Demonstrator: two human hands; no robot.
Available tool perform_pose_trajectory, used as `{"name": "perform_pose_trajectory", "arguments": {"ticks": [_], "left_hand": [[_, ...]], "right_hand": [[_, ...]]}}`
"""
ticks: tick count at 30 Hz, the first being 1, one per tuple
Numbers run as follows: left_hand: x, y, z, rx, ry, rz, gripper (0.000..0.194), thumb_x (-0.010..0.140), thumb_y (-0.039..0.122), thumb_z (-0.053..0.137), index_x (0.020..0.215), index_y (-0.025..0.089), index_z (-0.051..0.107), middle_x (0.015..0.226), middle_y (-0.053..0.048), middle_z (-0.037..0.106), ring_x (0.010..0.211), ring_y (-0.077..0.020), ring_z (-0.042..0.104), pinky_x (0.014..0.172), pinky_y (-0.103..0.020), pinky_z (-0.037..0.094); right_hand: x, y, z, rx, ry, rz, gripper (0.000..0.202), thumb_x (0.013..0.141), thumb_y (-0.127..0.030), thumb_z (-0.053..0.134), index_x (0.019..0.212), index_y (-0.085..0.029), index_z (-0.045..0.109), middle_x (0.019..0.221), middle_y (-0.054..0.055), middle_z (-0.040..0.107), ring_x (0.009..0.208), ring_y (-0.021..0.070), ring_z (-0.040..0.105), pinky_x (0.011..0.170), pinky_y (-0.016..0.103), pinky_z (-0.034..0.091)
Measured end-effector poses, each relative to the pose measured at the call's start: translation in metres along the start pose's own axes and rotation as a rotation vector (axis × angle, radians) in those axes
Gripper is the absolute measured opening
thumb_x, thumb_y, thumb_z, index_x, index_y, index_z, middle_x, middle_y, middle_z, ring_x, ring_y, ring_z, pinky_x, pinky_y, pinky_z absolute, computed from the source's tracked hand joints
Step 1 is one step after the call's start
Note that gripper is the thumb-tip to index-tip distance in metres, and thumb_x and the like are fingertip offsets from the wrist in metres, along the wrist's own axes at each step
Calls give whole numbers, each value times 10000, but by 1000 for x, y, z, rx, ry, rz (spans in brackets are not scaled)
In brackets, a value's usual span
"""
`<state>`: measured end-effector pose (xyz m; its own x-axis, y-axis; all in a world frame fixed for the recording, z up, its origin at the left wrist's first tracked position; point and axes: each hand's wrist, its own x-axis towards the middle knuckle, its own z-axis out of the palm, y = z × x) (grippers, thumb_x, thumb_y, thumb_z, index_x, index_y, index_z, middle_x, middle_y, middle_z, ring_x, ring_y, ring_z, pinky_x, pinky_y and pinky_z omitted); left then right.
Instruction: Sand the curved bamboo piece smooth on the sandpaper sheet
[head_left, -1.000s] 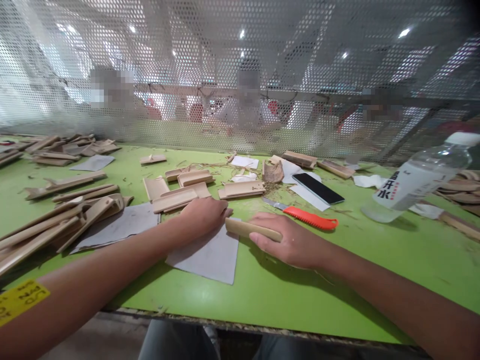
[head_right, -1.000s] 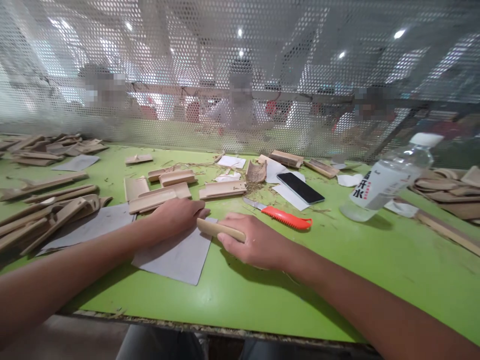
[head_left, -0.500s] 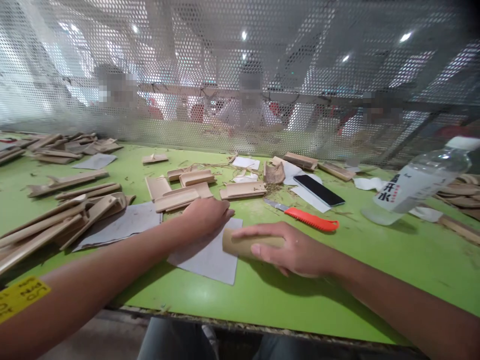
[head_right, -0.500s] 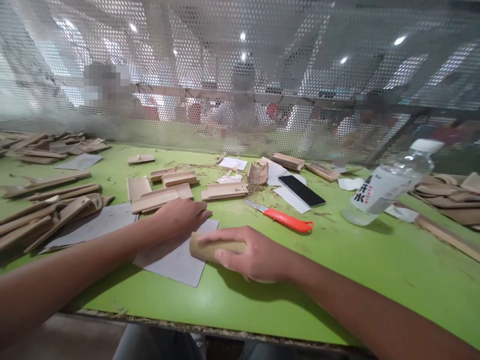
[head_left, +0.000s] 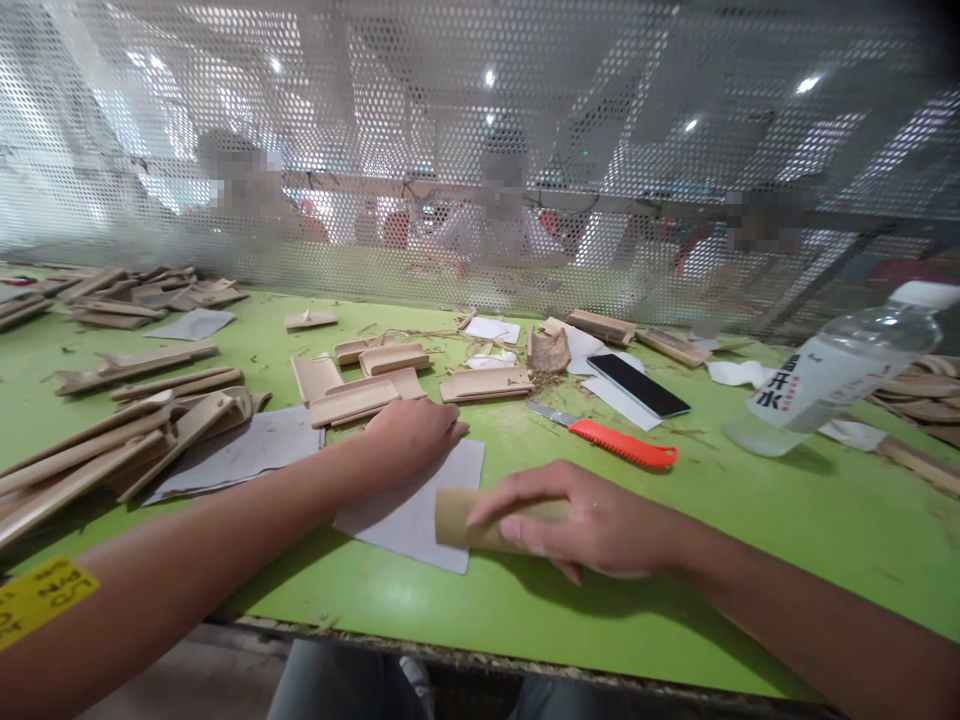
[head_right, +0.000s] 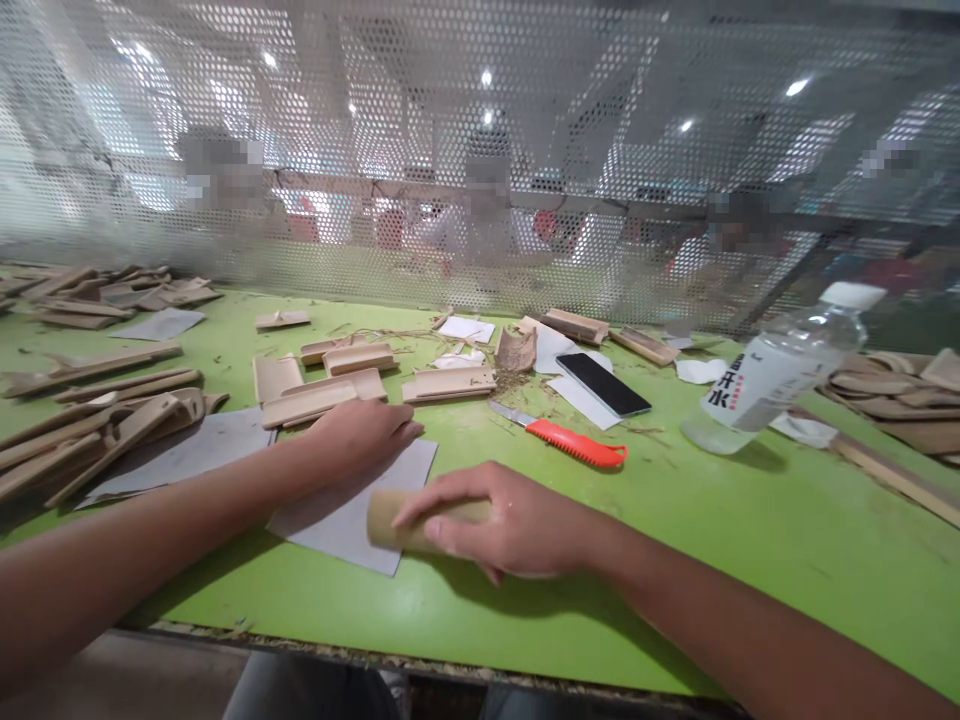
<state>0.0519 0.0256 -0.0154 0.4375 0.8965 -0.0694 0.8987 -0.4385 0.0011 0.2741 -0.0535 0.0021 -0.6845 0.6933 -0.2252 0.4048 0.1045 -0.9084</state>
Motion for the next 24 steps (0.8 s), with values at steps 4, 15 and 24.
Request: {"name": "perform_pose_trajectory", "arguments": {"ticks": [4, 15, 24], "left_hand": [[2, -1, 2, -6, -7, -3, 444, 1038, 433, 352, 1005, 176, 713, 855, -149, 748, 827, -329, 729, 741, -437, 541], [3, -1, 3, -18, -4, -11, 448, 1040, 442, 352, 969, 169, 699, 811, -137, 732, 738, -293, 714, 686, -404, 531], [0, -1, 2, 9, 7, -3, 460, 1030, 452, 341, 962, 178, 704, 854, -161, 749, 793, -330, 727, 716, -437, 530]], "right_hand": [[4, 5, -7, -113, 187, -10, 274, 995, -339, 592, 1193, -230, 748, 848, 7, 681, 466, 63, 570, 448, 174, 436], [5, 9, -9, -104, 193, -36, 232, 988, -325, 592, 1100, -197, 750, 805, -4, 659, 450, 58, 539, 436, 172, 408], [3, 3, -1, -78, 61, -58, 227, 962, -261, 591, 1070, -182, 775, 890, 27, 695, 474, 51, 529, 446, 175, 417]]}}
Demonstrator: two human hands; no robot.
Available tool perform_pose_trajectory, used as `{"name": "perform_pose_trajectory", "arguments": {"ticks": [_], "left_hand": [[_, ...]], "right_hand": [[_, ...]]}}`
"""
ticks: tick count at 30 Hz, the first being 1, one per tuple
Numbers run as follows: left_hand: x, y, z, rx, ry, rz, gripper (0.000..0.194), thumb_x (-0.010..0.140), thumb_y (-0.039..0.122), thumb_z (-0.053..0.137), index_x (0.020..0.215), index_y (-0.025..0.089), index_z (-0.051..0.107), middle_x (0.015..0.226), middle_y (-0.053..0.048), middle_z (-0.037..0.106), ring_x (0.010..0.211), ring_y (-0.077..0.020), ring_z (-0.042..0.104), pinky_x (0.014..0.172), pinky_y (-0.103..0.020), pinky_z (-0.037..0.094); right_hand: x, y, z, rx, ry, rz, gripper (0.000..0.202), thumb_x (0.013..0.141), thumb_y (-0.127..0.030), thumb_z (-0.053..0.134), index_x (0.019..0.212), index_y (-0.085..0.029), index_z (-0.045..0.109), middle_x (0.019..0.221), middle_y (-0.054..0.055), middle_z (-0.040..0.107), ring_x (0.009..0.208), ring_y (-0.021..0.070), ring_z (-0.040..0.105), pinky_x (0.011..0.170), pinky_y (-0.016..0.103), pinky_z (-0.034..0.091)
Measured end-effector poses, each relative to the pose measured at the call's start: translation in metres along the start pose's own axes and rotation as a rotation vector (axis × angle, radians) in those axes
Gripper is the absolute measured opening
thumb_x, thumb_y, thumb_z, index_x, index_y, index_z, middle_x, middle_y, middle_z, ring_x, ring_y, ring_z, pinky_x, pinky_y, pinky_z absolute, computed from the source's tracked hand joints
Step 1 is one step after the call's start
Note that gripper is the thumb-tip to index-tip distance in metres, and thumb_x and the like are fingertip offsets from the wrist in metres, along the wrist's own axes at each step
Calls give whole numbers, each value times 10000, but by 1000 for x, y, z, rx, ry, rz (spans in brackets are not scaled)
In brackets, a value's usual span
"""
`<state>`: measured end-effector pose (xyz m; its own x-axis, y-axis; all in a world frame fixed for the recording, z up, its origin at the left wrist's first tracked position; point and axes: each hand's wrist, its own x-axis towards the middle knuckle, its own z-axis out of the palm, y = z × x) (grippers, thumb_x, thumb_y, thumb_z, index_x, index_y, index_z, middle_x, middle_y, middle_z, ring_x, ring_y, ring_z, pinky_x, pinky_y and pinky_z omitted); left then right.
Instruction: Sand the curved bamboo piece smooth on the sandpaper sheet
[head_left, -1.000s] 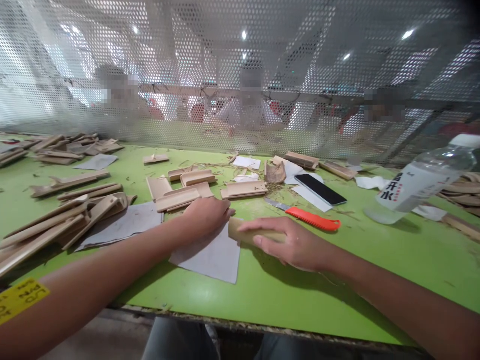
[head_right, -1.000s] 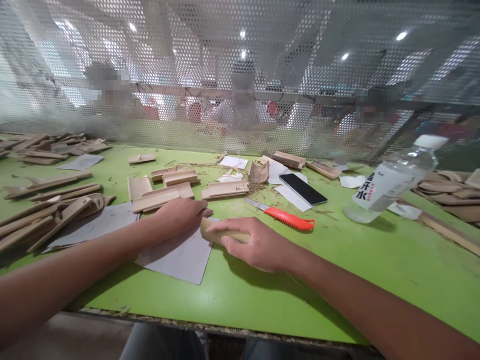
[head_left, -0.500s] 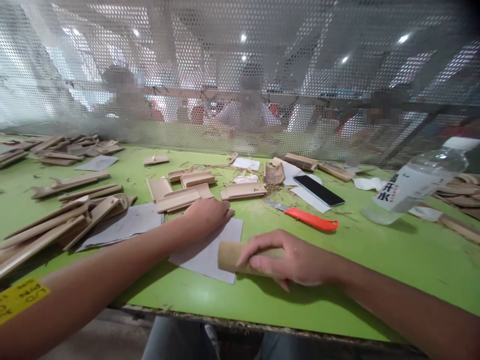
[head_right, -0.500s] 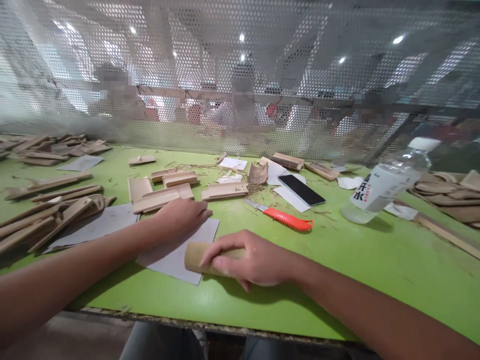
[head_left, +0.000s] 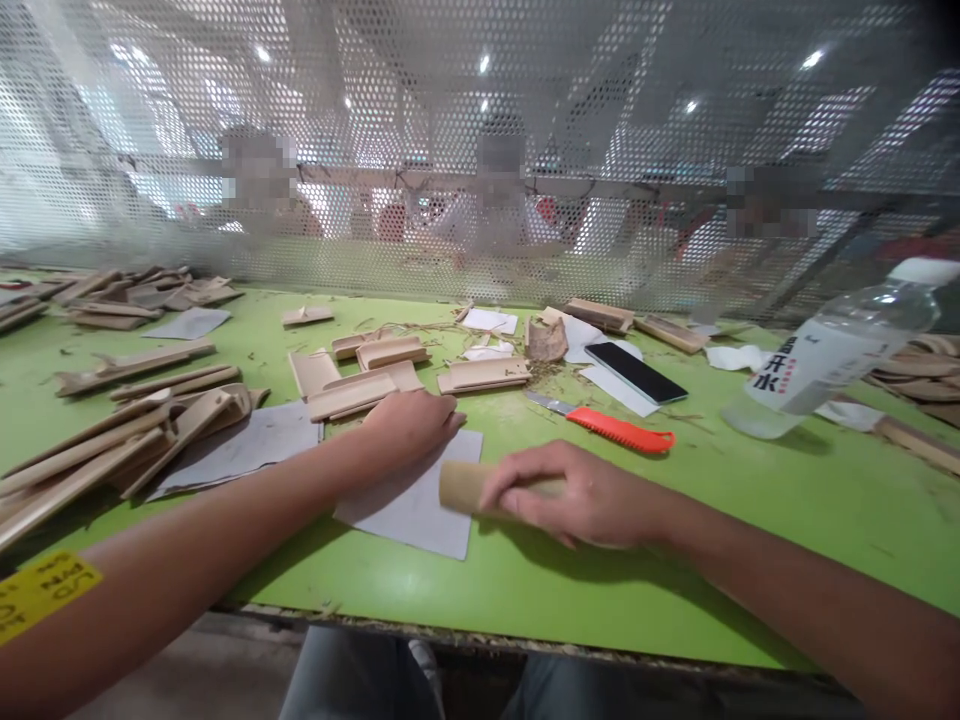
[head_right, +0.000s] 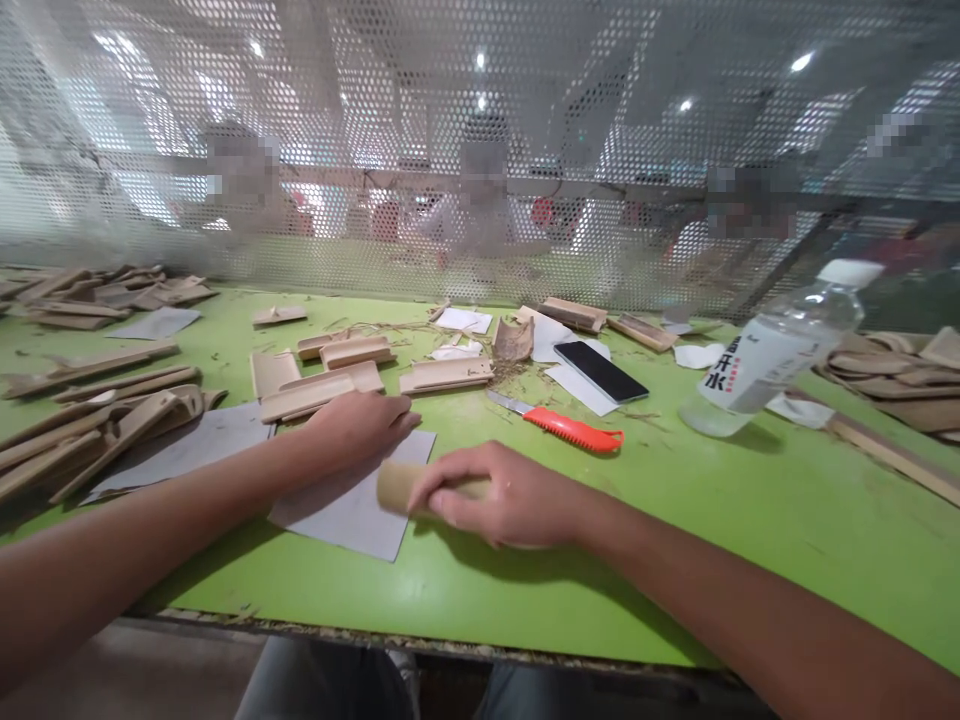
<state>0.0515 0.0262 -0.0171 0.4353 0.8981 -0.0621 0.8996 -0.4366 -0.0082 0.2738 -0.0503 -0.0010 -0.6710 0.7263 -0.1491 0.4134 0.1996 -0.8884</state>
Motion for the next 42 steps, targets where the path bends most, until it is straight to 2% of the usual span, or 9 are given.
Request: {"name": "perform_pose_trajectory", "arguments": {"ticks": [3, 9, 12, 15, 22, 28, 35, 40, 42], "left_hand": [[0, 1, -1, -6, -6, -15, 433, 1025, 439, 365, 980, 175, 706, 879, -161, 754, 811, -327, 729, 732, -433, 531], [1, 1, 0, -1, -9, -5, 472, 1036, 442, 318, 955, 179, 702, 870, -162, 751, 791, -318, 723, 715, -429, 536], [1, 0, 1, 2, 5, 0, 464, 1033, 434, 321, 960, 177, 701, 866, -158, 753, 781, -316, 720, 703, -421, 531], [0, -1, 1, -9, -2, 10, 462, 1034, 418, 315, 973, 172, 701, 860, -148, 755, 747, -294, 712, 693, -405, 525], [0, 1, 1, 7, 4, 2, 488, 1033, 436, 301, 971, 178, 710, 882, -148, 754, 805, -304, 716, 716, -406, 529], [0, 2, 0, -12, -4, -27, 495, 1041, 427, 283, 975, 172, 702, 900, -153, 757, 801, -311, 718, 718, -420, 531], [1, 0, 1, -29, -6, -34, 483, 1038, 425, 300, 993, 172, 708, 910, -159, 762, 805, -318, 719, 719, -428, 534], [0, 1, 1, -21, -9, -28, 502, 1043, 436, 289, 1004, 170, 713, 928, -161, 760, 843, -311, 720, 755, -426, 539], [0, 1, 1, -17, -6, -24, 503, 1047, 425, 284, 1000, 167, 713, 933, -163, 759, 845, -308, 720, 753, -423, 538]], "right_hand": [[2, 4, -4, -74, 159, 0, 216, 963, -283, 599, 1065, -188, 764, 842, 10, 675, 464, 58, 532, 441, 182, 418], [1, 6, 0, 22, -33, -10, 249, 986, -299, 574, 1088, -201, 778, 922, 28, 694, 482, 57, 547, 449, 184, 432], [4, 7, -6, -61, 82, -10, 238, 971, -292, 592, 1079, -190, 778, 854, 18, 699, 475, 67, 548, 458, 191, 428], [5, 7, -8, -124, 198, -6, 234, 969, -303, 591, 1062, -190, 774, 907, 28, 720, 475, 71, 560, 468, 204, 447], [1, 4, 4, 46, 15, 63, 249, 973, -330, 595, 1090, -211, 781, 790, -2, 662, 462, 68, 565, 445, 179, 429], [4, 9, -3, 21, 82, 61, 247, 969, -349, 603, 1068, -214, 785, 909, 20, 720, 440, 56, 554, 426, 189, 426], [6, 9, -7, -103, 198, 42, 252, 989, -346, 589, 1097, -216, 775, 781, -4, 689, 445, 74, 570, 438, 190, 419], [4, 7, 1, 54, -4, 88, 263, 984, -372, 601, 1106, -218, 776, 892, 18, 713, 458, 66, 573, 435, 188, 437], [4, 8, 0, 47, -20, 86, 261, 980, -370, 607, 1104, -223, 783, 890, 20, 717, 457, 64, 566, 438, 188, 431]]}}
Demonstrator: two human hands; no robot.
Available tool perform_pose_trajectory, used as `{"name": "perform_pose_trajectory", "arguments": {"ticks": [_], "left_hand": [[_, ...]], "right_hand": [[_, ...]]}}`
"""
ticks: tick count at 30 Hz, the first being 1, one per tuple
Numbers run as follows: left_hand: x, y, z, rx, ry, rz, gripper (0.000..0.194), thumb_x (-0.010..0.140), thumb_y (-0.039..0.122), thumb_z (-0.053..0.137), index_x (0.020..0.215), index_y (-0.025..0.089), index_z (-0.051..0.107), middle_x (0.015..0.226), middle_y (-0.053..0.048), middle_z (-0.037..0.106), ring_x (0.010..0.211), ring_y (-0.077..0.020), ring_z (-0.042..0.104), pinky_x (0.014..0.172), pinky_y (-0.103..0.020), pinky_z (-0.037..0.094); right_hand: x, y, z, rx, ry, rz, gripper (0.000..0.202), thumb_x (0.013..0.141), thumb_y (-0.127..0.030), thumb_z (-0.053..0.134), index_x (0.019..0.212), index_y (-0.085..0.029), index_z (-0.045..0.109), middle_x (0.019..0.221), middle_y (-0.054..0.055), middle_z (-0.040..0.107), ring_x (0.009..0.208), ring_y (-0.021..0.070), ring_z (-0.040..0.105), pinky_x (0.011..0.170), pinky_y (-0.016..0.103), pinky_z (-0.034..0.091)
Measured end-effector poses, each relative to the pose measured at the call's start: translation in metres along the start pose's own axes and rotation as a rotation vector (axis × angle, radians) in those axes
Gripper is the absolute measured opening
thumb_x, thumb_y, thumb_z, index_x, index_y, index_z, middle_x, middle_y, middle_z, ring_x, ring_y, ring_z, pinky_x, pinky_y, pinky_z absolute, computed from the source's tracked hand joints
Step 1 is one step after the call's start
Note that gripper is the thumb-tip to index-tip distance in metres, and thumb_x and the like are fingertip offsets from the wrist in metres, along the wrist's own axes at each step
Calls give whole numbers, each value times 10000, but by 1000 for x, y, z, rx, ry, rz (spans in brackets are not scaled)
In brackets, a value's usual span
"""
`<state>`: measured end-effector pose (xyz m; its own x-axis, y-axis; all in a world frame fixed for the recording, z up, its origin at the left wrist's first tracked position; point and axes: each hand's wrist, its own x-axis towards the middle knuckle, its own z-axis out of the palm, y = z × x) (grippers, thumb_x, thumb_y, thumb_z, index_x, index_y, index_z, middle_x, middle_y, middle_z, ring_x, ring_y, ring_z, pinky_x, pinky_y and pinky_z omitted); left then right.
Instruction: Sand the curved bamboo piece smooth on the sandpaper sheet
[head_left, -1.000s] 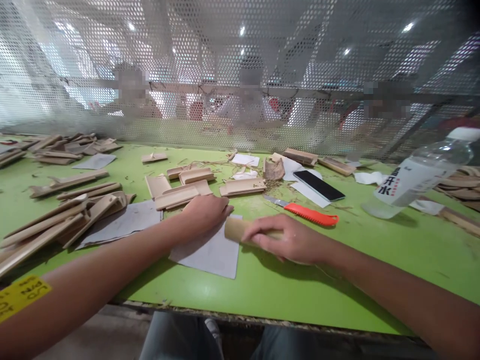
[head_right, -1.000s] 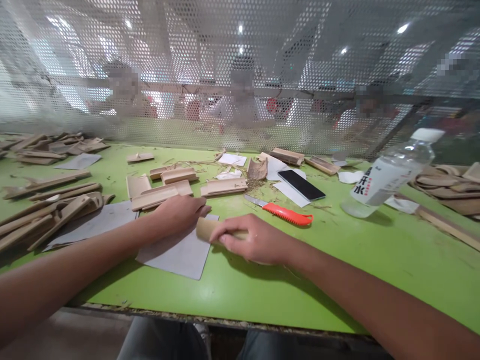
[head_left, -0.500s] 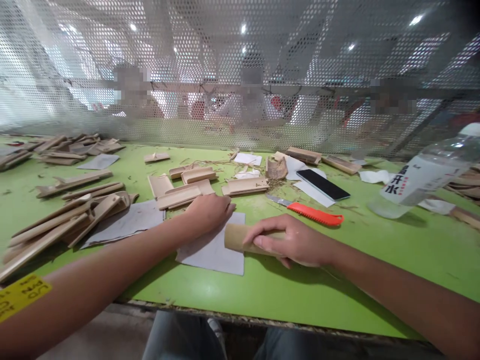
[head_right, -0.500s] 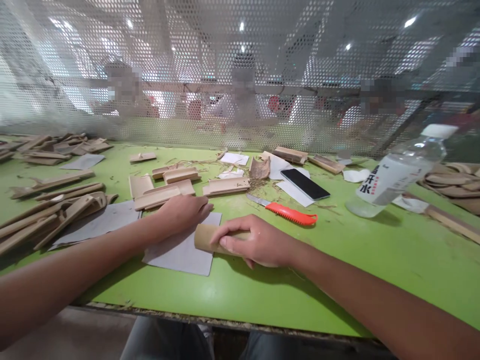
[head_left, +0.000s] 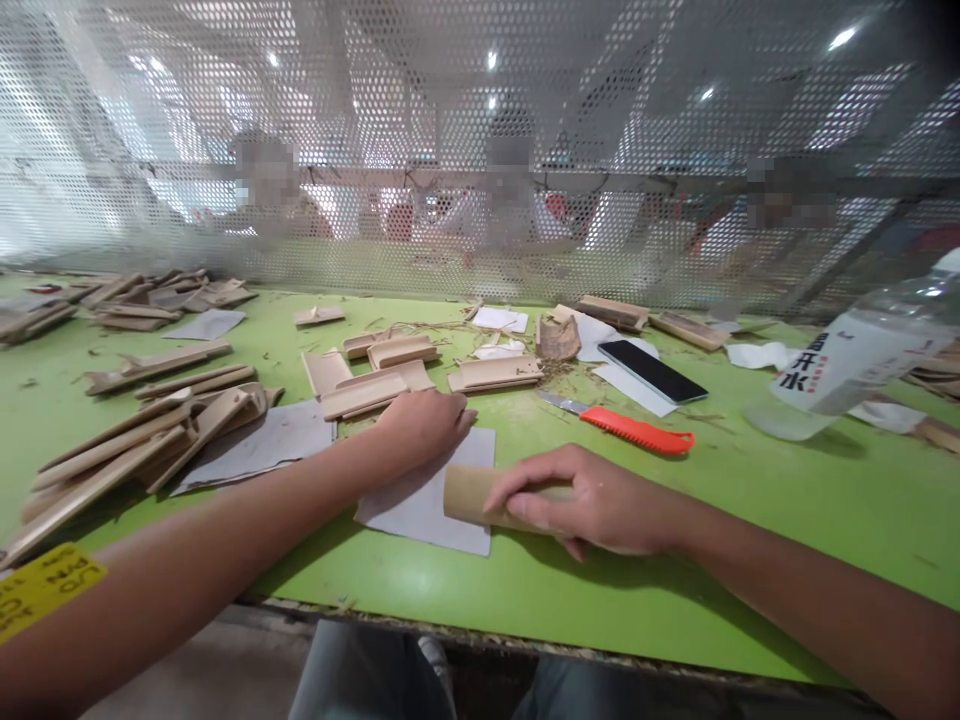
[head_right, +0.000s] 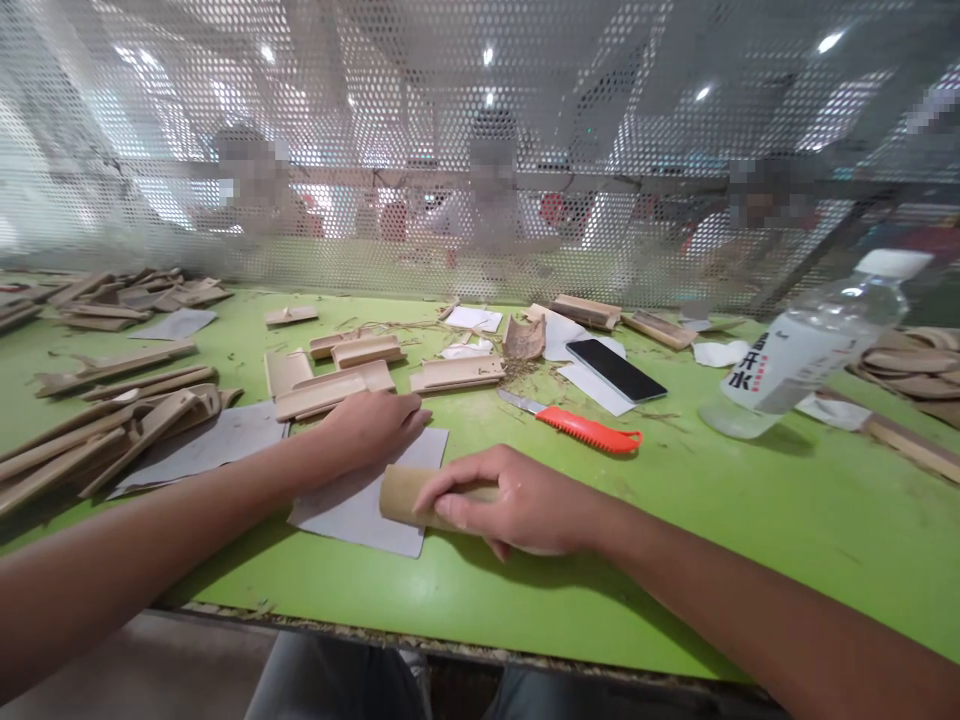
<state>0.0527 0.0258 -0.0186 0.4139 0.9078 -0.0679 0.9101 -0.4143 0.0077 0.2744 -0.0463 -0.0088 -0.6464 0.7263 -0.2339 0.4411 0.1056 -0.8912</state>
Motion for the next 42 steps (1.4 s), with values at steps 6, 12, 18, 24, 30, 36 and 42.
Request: {"name": "perform_pose_trajectory", "arguments": {"ticks": [6, 12, 18, 24, 30, 36, 42], "left_hand": [[1, -1, 1, -1, 4, 3, 458, 1043, 412, 309, 982, 176, 697, 883, -136, 756, 767, -303, 715, 683, -413, 533], [0, -1, 0, 11, 10, 11, 460, 1041, 426, 312, 994, 181, 699, 888, -137, 758, 799, -304, 722, 709, -414, 541], [-1, -1, -1, 13, 0, 9, 451, 1042, 423, 326, 1002, 176, 701, 882, -138, 763, 794, -299, 726, 708, -401, 536], [-1, -1, 0, 24, 9, 14, 455, 1038, 420, 322, 1001, 170, 701, 896, -154, 765, 826, -313, 729, 719, -406, 532], [0, -1, 1, 22, 4, 8, 442, 1033, 422, 332, 1004, 174, 697, 896, -148, 766, 810, -319, 729, 682, -401, 525], [-1, -1, 0, 18, 9, 24, 456, 1040, 431, 323, 989, 167, 692, 877, -145, 759, 793, -319, 728, 685, -408, 527], [-1, 0, -2, 9, -10, 2, 433, 1035, 409, 334, 1012, 170, 695, 900, -153, 764, 831, -331, 732, 711, -424, 536]], "right_hand": [[2, 1, -6, -150, 216, -7, 259, 984, -376, 594, 1100, -233, 777, 758, -6, 676, 453, 80, 564, 439, 192, 407], [-1, 0, 5, -42, 45, -10, 251, 976, -353, 591, 1085, -240, 786, 911, 18, 727, 445, 55, 531, 430, 188, 413], [1, -6, -3, -232, 233, -106, 341, 968, -347, 579, 1262, -274, 736, 1249, 49, 741, 749, 170, 718, 670, 283, 573], [-3, -9, 0, -264, 116, -106, 510, 948, -337, 612, 1456, -306, 603, 1295, 50, 726, 1009, 264, 726, 862, 366, 578], [-1, -4, -4, -299, 202, -101, 488, 951, -348, 603, 1434, -281, 621, 1331, 51, 716, 1102, 289, 706, 930, 394, 562], [-2, -4, -1, -290, 95, -155, 493, 951, -342, 607, 1441, -298, 622, 1373, 23, 705, 1159, 284, 689, 967, 387, 547], [3, 2, -9, -344, 236, -160, 496, 939, -332, 617, 1431, -267, 639, 1393, 42, 696, 1229, 302, 658, 1054, 429, 500]]}}
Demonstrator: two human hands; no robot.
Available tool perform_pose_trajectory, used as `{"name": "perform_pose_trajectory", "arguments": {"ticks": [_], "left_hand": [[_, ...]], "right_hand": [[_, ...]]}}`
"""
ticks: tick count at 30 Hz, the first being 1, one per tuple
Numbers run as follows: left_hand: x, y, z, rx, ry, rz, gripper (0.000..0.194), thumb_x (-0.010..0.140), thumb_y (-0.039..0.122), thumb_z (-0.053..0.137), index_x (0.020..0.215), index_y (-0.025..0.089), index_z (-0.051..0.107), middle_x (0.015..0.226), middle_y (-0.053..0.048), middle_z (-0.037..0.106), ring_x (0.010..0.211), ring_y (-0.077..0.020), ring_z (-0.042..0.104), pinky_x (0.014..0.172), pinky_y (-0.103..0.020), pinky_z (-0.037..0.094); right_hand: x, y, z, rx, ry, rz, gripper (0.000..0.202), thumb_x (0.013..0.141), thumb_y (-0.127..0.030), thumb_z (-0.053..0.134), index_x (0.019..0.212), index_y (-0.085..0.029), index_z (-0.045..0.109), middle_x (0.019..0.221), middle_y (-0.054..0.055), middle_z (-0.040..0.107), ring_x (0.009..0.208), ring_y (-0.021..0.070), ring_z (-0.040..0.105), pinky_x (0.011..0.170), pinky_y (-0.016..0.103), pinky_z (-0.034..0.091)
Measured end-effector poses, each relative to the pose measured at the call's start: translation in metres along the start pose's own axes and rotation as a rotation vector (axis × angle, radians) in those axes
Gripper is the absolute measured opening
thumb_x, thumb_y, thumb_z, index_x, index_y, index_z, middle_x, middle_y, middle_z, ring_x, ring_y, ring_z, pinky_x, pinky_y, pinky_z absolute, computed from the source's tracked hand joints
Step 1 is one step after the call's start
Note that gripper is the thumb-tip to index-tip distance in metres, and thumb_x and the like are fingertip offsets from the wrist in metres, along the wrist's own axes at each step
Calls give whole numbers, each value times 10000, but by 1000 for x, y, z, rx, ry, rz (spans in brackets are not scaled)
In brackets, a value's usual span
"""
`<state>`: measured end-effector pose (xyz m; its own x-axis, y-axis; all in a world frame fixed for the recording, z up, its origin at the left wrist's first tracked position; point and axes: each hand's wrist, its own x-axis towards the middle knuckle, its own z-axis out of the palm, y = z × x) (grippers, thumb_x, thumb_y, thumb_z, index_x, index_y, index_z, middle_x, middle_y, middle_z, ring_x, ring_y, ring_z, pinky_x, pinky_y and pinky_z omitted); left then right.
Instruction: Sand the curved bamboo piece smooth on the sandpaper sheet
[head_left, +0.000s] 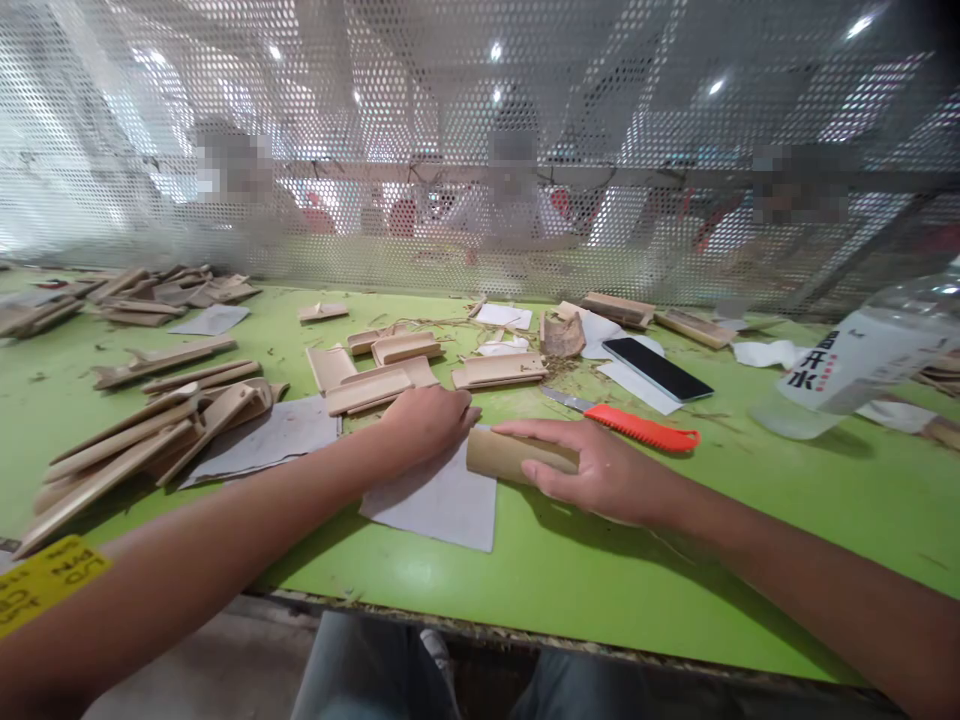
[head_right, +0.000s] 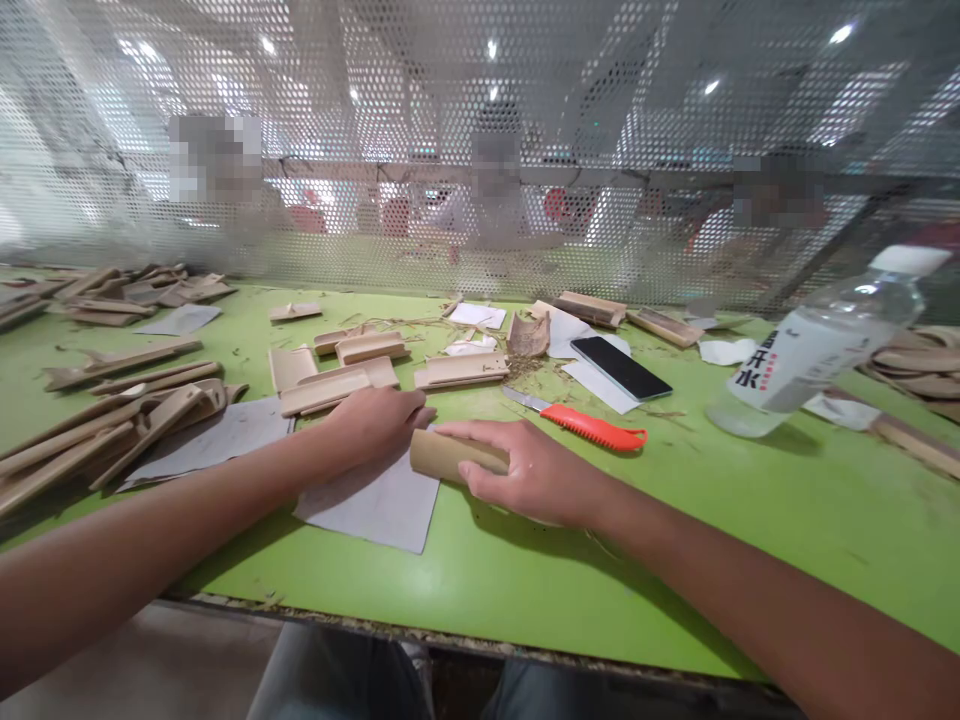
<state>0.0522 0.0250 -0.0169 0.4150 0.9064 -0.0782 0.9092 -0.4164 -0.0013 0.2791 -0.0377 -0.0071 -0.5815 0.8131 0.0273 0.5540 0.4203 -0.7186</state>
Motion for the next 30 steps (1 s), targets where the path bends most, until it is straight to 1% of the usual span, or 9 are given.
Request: {"name": "perform_pose_trajectory", "arguments": {"ticks": [4, 6, 11, 14, 21, 27, 30], "left_hand": [[0, 0, 1, 10, 8, 12, 443, 1037, 423, 335, 1033, 171, 700, 905, -149, 764, 866, -327, 734, 747, -427, 546], [0, 0, 2, 12, 14, 15, 444, 1037, 425, 335, 1042, 168, 698, 907, -152, 764, 868, -328, 735, 746, -426, 546], [0, -1, 1, 2, 10, 13, 453, 1042, 432, 325, 1023, 167, 693, 895, -152, 765, 829, -317, 731, 719, -410, 537], [-1, 0, -1, -1, 4, 1, 443, 1040, 427, 334, 1011, 167, 693, 895, -153, 763, 828, -313, 731, 719, -403, 529], [-1, 0, -2, -4, 6, 11, 453, 1040, 429, 327, 1006, 167, 696, 904, -151, 764, 824, -306, 726, 711, -393, 527], [-2, -1, 0, -4, 22, 26, 459, 1036, 414, 308, 1002, 171, 696, 901, -148, 762, 803, -315, 724, 689, -404, 521], [-1, -1, 0, -3, 23, 24, 449, 1028, 403, 313, 1013, 173, 699, 897, -152, 763, 816, -329, 727, 682, -409, 521]], "right_hand": [[-4, -5, 5, 51, -69, -10, 497, 930, -309, 616, 1426, -280, 647, 1359, 30, 718, 1162, 294, 695, 981, 399, 548], [-5, -7, 7, 59, -80, -24, 489, 930, -298, 612, 1417, -279, 655, 1348, 28, 725, 1151, 292, 701, 971, 394, 554], [-1, -4, 3, 29, -5, -14, 488, 938, -317, 614, 1420, -251, 656, 1400, 48, 694, 1242, 314, 661, 1076, 441, 499], [-1, -3, 2, 13, 1, -12, 498, 939, -319, 610, 1431, -252, 648, 1417, 52, 683, 1262, 324, 650, 1084, 458, 494], [-3, -6, 3, -4, -5, -34, 508, 932, -301, 615, 1436, -247, 644, 1387, 53, 703, 1212, 319, 676, 1054, 447, 514], [0, 2, 1, 23, -12, -25, 496, 944, -326, 609, 1434, -254, 644, 1399, 55, 695, 1244, 319, 661, 1073, 467, 504], [2, 5, -2, 12, 15, -7, 493, 945, -346, 610, 1425, -239, 653, 1402, 70, 692, 1261, 327, 652, 1078, 471, 504]]}}
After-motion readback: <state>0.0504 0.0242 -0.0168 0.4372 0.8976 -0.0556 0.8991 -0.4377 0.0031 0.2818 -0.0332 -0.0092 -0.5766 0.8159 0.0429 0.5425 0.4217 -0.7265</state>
